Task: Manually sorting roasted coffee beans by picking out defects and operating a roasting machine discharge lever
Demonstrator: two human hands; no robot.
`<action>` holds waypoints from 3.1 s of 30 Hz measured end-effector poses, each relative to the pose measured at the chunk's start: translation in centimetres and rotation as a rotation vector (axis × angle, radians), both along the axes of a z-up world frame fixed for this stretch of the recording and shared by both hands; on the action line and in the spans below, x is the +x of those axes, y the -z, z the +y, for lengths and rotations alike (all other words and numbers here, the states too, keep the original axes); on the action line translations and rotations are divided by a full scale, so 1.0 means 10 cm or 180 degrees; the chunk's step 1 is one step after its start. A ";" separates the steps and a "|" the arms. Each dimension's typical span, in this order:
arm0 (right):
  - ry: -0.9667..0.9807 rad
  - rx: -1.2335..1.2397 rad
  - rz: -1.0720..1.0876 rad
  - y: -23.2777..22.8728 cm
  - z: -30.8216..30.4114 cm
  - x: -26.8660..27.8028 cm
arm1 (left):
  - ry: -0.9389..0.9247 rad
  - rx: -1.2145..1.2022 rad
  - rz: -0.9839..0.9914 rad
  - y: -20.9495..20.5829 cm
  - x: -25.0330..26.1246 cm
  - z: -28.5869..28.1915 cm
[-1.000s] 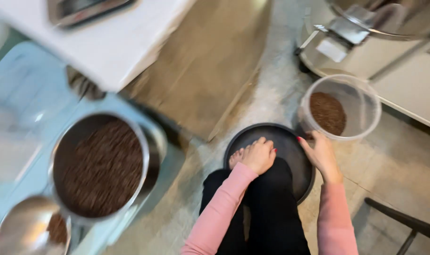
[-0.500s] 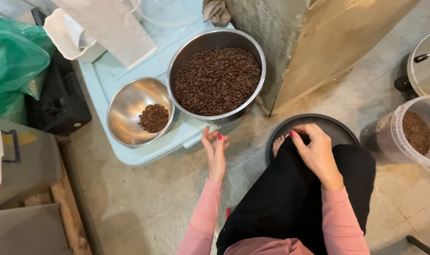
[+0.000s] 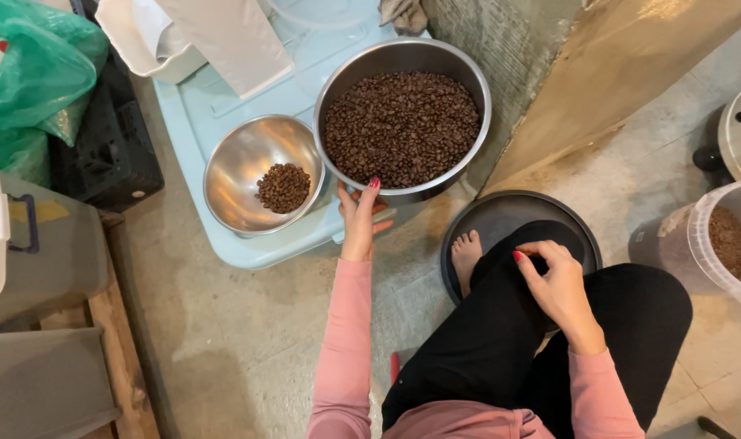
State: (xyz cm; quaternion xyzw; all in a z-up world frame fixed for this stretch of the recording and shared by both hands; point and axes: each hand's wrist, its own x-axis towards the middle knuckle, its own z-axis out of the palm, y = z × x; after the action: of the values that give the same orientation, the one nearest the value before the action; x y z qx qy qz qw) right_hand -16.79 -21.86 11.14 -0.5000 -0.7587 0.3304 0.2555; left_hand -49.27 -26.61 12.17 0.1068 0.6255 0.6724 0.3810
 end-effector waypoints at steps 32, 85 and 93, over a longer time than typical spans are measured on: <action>0.0425 -0.0263 0.1074 -0.03 -0.05 0.20 | 0.0909 -0.0205 0.0645 -0.31 1.25 -1.01; -0.1721 -0.1640 -0.1007 -0.28 0.96 -0.23 | 0.1706 -0.0049 0.0461 -0.17 1.34 -1.29; -0.1960 -0.1501 -0.1148 -0.37 0.77 -0.29 | 0.1716 -0.0208 0.0551 -0.08 1.32 -1.32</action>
State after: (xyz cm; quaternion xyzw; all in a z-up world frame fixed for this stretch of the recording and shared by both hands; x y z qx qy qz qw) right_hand -19.67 -14.18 14.80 -0.3447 -0.8088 0.4630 -0.1131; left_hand -36.04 -39.86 12.98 0.3140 0.6261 0.5148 0.4944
